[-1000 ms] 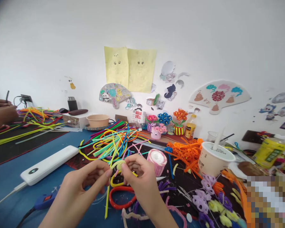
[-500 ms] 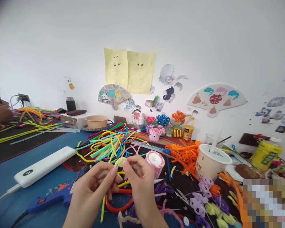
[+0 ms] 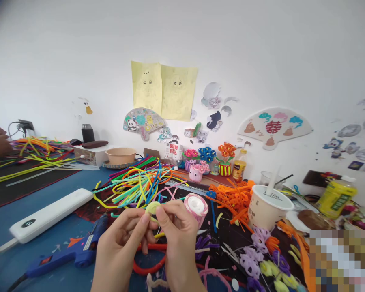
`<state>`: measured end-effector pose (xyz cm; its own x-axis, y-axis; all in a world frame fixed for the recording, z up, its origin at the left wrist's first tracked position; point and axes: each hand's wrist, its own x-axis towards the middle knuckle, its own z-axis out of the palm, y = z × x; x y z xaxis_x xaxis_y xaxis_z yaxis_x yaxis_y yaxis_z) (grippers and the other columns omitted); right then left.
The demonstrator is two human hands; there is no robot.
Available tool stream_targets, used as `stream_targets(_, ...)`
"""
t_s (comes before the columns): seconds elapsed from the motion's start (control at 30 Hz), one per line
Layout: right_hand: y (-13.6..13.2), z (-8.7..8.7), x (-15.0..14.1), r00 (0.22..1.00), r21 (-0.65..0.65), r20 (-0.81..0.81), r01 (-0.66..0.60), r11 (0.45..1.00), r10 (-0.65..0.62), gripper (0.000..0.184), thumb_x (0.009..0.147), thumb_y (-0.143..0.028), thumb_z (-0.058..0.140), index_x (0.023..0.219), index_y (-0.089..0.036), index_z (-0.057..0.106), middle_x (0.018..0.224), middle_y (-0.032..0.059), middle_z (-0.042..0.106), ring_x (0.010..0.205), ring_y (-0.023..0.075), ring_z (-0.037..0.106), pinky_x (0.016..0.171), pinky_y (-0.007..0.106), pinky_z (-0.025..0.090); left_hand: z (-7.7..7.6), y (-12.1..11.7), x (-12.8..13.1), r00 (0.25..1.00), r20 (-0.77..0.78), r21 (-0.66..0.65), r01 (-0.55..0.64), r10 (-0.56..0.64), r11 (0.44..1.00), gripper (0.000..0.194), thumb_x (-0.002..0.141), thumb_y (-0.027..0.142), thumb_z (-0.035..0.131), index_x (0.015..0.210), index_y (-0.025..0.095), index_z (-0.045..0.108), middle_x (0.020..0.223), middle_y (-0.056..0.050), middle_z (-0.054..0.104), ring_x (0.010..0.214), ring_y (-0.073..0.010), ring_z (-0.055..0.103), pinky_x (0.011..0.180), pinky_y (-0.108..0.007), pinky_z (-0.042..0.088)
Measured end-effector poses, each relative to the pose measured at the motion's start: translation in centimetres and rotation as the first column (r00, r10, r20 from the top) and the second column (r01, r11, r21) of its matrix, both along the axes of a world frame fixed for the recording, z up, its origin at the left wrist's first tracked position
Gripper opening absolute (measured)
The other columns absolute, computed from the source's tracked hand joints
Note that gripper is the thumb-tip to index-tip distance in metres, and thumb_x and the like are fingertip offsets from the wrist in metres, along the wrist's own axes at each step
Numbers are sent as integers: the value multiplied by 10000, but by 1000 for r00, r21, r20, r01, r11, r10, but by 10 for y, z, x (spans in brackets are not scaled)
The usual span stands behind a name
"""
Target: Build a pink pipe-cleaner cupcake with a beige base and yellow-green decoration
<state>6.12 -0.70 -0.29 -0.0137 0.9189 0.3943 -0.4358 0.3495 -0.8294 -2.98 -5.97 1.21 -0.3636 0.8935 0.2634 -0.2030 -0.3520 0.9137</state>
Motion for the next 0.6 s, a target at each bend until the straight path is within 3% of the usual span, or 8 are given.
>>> stream_targets(0.1, -6, 4, -3, 997, -59, -77, -26, 998, 22, 220, 714, -371, 838, 609, -209, 732, 673, 10, 579, 654, 163, 549, 554, 273, 472, -1, 1, 5, 1000, 7, 9, -18, 18, 1000, 222, 820, 374, 745, 830, 177, 643, 684, -4, 712, 523, -118, 635, 438, -160, 478)
stream_targets(0.27, -11, 10, -8, 975, -155, -196, -134, 979, 102, 234, 670, -378, 860, 588, -205, 725, 665, -4, 554, 509, 111, 499, 368, 212, 383, -1, 2, 9, 998, 36, 13, -57, 57, 998, 215, 811, 357, 761, 828, 175, 647, 660, 9, 704, 522, -114, 642, 443, -154, 493)
stream_targets(0.47, -11, 12, -8, 959, -163, -240, -196, 967, 154, 268, 645, -389, 871, 557, -207, 695, 615, -30, 488, 434, 81, 432, 347, 215, 332, 0, 5, 13, 994, 57, 17, -92, 91, 996, 245, 783, 369, 789, 831, 173, 649, 625, 17, 688, 525, -119, 646, 456, -156, 504)
stream_targets(0.6, -8, 11, -7, 969, -86, -210, -151, 985, 130, 247, 690, -370, 848, 561, -209, 713, 624, -20, 513, 496, 98, 462, 406, 227, 370, 2, 6, 16, 992, 63, 5, -112, 111, 994, 254, 775, 385, 789, 822, 172, 659, 610, 24, 668, 515, -106, 618, 472, -152, 502)
